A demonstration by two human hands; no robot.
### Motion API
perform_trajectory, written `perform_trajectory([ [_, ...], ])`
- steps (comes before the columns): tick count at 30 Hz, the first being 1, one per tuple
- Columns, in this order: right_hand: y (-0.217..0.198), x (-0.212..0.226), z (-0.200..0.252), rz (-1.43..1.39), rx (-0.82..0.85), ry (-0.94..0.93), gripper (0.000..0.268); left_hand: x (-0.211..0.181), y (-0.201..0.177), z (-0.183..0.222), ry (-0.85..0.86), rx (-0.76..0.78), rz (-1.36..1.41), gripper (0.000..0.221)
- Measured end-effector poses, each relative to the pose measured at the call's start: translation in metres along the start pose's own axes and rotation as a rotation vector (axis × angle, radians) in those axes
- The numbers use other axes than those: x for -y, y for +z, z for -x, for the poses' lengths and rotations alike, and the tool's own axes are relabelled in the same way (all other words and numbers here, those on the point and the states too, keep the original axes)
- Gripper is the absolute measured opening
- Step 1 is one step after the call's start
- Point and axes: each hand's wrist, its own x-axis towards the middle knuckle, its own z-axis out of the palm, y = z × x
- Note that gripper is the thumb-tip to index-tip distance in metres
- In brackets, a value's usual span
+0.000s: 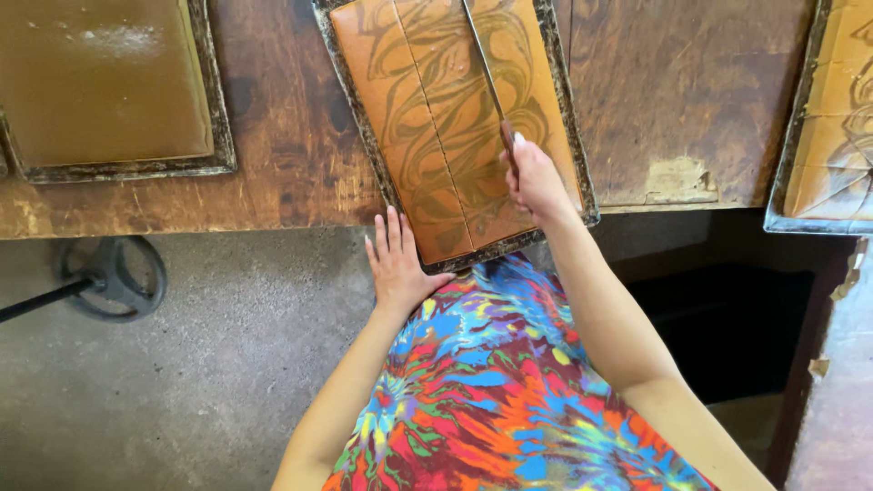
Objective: The person cuts a tray of patterned fudge into squares using a long serrated knife. They rotate the tray and make multiple vertical and horizontal cuts by hand.
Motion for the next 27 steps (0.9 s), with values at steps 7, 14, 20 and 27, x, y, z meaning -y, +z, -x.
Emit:
perform_trajectory([
  [7,-0.002,0.003,-0.003,-0.024,0.008,0.046,0.04,-0.002,0.0,0.001,0.013,0.008,-0.001,0.145],
  [14,-0.012,-0.019,0.046,0.036,-0.031,0.08,0.038,0.0,0.002,-0.002,0.003,0.023,-0.018,0.145],
  [20,-0.022,-0.064,0.063,-0.034,-0.056,0.027,0.04,0.001,0.007,-0.002,0.021,0.021,-0.044,0.144],
  [27,-0.036,-0.104,0.091,0.005,-0.085,-0.007,0.041,0.003,0.007,-0.002,0.056,-0.017,-0.007,0.144],
])
